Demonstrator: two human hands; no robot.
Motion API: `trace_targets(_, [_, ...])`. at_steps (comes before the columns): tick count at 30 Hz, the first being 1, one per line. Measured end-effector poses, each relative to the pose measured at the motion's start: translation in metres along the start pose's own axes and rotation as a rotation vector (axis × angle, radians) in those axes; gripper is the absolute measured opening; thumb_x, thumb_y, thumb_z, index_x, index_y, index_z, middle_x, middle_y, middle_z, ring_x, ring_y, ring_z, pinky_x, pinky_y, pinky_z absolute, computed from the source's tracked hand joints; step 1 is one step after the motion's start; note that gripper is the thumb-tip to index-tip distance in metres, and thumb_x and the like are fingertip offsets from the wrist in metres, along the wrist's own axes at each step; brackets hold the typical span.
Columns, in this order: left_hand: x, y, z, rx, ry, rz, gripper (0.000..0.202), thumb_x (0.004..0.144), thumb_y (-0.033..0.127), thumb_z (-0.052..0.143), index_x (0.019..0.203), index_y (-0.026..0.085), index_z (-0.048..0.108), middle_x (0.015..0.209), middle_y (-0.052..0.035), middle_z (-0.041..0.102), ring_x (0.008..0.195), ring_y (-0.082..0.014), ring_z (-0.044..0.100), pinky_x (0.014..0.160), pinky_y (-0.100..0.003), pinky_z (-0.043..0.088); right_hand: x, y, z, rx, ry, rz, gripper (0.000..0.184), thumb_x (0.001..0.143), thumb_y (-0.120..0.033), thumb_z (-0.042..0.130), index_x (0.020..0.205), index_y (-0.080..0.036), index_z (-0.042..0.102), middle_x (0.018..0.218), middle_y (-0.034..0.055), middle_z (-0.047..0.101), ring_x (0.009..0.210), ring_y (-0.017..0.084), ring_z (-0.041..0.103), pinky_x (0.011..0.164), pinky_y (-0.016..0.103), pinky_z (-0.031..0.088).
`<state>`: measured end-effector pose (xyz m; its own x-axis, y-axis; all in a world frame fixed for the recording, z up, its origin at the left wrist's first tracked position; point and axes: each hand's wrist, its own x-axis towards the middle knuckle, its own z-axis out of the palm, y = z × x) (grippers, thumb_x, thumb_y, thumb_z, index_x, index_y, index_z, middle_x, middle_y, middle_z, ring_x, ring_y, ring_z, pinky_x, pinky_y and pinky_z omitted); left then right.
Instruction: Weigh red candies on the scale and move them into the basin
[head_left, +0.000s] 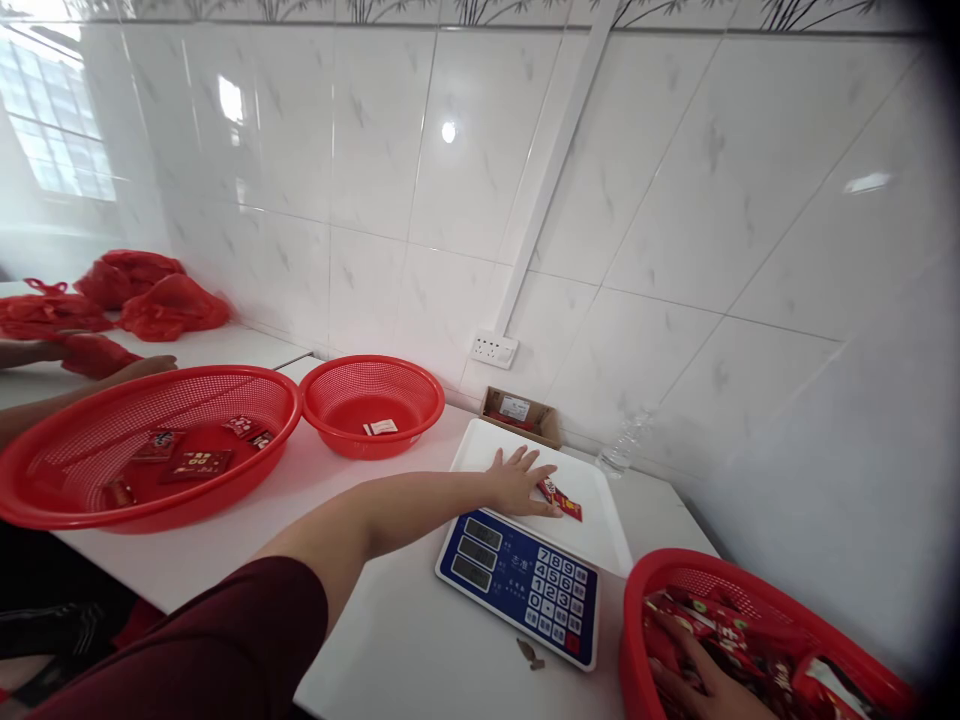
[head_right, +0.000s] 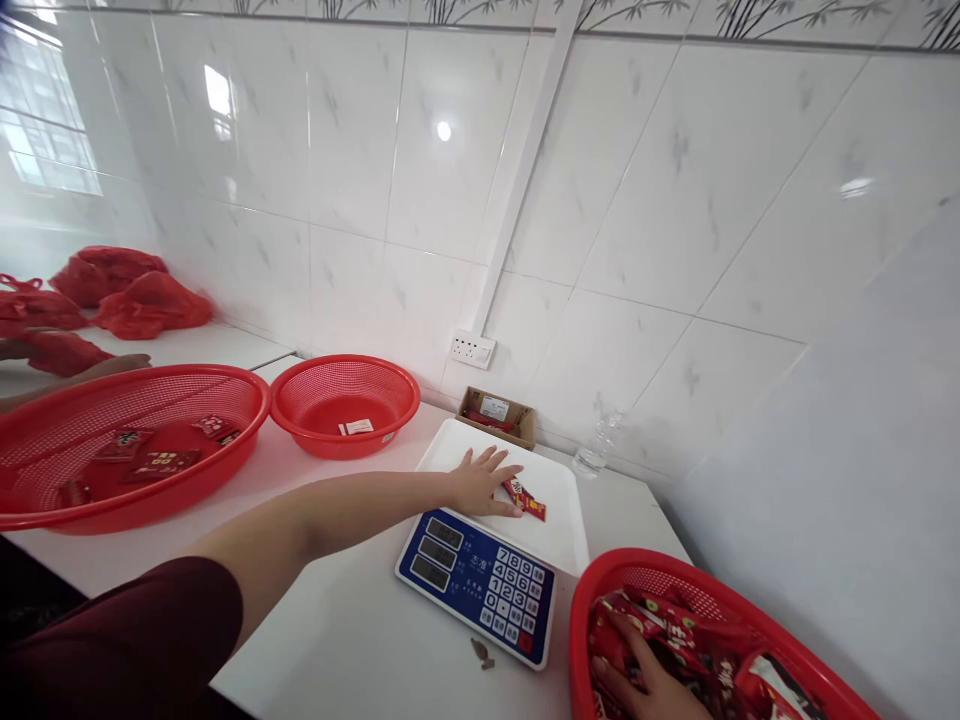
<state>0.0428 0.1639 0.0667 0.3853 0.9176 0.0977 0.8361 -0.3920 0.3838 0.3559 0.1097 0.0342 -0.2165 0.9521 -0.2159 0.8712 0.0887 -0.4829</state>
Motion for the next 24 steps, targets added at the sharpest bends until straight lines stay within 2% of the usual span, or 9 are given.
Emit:
trace_targets(2, [0.01,0.013,0.005,0.011,-0.021,0.024,0.089,0.069,0.078,0.033,0.141,0.028,0.019,0.15,-0.0133,0.007,0.136,-0.0339,-0.005,0.099,-0.066,0.0,-0.002,-0.001,-0.002,0.07,-0.075,-0.004,0.088,0.066,-0.064,0.045,0.138,-0.016,0.031,0.131,0.0078,0.049,0.123,0.026,0.04,0.105,0.036,0.029])
trace_targets(5, [0.023,0.029,0.015,0.028,-0.053,0.041,0.083,0.071,0.075,0.036,0.139,0.03,0.024,0.15,-0.0124,0.01,0.136,-0.036,-0.002,0.097,-0.068,0.001,-0.003,-0.002,-0.003,0.092,-0.101,0.001,0.089,0.068,-0.062,0.047,0.14,-0.015,0.026,0.136,0.0093,0.043,0.124,0.026,0.04,0.107,0.037,0.026])
trace_targets(7, [0.03,0.035,0.022,0.044,-0.046,0.041,0.078,0.072,0.074,0.036,0.137,0.031,0.028,0.149,-0.0115,0.014,0.135,-0.0371,0.003,0.096,-0.068,0.004,-0.002,0.0,-0.002,0.088,-0.12,0.001,0.088,0.07,-0.062,0.045,0.141,-0.015,0.023,0.139,0.0087,0.038,0.126,0.025,0.037,0.107,0.037,0.025])
trace_targets(9, [0.036,0.038,0.028,0.075,-0.016,0.044,0.07,0.075,0.072,0.034,0.133,0.032,0.036,0.145,-0.0112,0.024,0.133,-0.0374,0.013,0.096,-0.067,0.008,-0.001,0.003,-0.001,0.08,-0.125,-0.005,0.088,0.071,-0.062,0.044,0.142,-0.016,0.02,0.139,0.0081,0.038,0.127,0.025,0.035,0.108,0.037,0.023])
trace_targets(11, [0.041,0.039,0.031,0.105,0.015,0.054,0.059,0.079,0.067,0.034,0.124,0.031,0.047,0.136,-0.0108,0.038,0.127,-0.0354,0.027,0.097,-0.062,0.016,0.001,0.005,0.0,0.066,-0.121,-0.004,0.087,0.071,-0.061,0.045,0.142,-0.015,0.02,0.137,0.0085,0.042,0.127,0.025,0.035,0.108,0.038,0.022])
trace_targets(14, [0.043,0.039,0.031,0.116,0.038,0.074,0.044,0.084,0.055,0.039,0.112,0.027,0.057,0.117,-0.0099,0.053,0.114,-0.0295,0.042,0.094,-0.047,0.03,0.001,0.004,0.0,0.049,-0.128,-0.001,0.088,0.071,-0.061,0.043,0.141,-0.014,0.02,0.134,0.0101,0.046,0.126,0.027,0.037,0.107,0.039,0.025])
trace_targets(16, [0.043,0.039,0.029,0.108,0.049,0.081,0.04,0.083,0.052,0.044,0.107,0.024,0.059,0.109,-0.01,0.055,0.108,-0.0276,0.046,0.09,-0.04,0.035,-0.001,0.002,-0.001,0.042,-0.142,0.002,0.089,0.071,-0.062,0.042,0.141,-0.013,0.019,0.133,0.0108,0.047,0.125,0.027,0.038,0.107,0.039,0.025])
trace_targets(20, [0.041,0.036,0.027,0.064,0.095,0.07,0.04,0.078,0.053,0.052,0.101,0.02,0.06,0.1,-0.01,0.054,0.094,-0.027,0.053,0.076,-0.035,0.042,-0.002,0.003,0.0,0.064,-0.145,-0.01,0.09,0.069,-0.065,0.04,0.141,-0.015,0.019,0.136,0.0088,0.043,0.125,0.025,0.038,0.107,0.038,0.026])
trace_targets(24, [0.035,0.033,0.025,0.002,0.215,0.074,0.034,0.078,0.05,0.055,0.098,0.022,0.059,0.098,-0.0069,0.052,0.085,-0.0231,0.056,0.069,-0.03,0.043,0.0,0.007,0.001,0.034,-0.138,-0.015,0.09,0.07,-0.065,0.038,0.141,-0.015,0.018,0.139,0.0085,0.038,0.126,0.025,0.038,0.108,0.038,0.023])
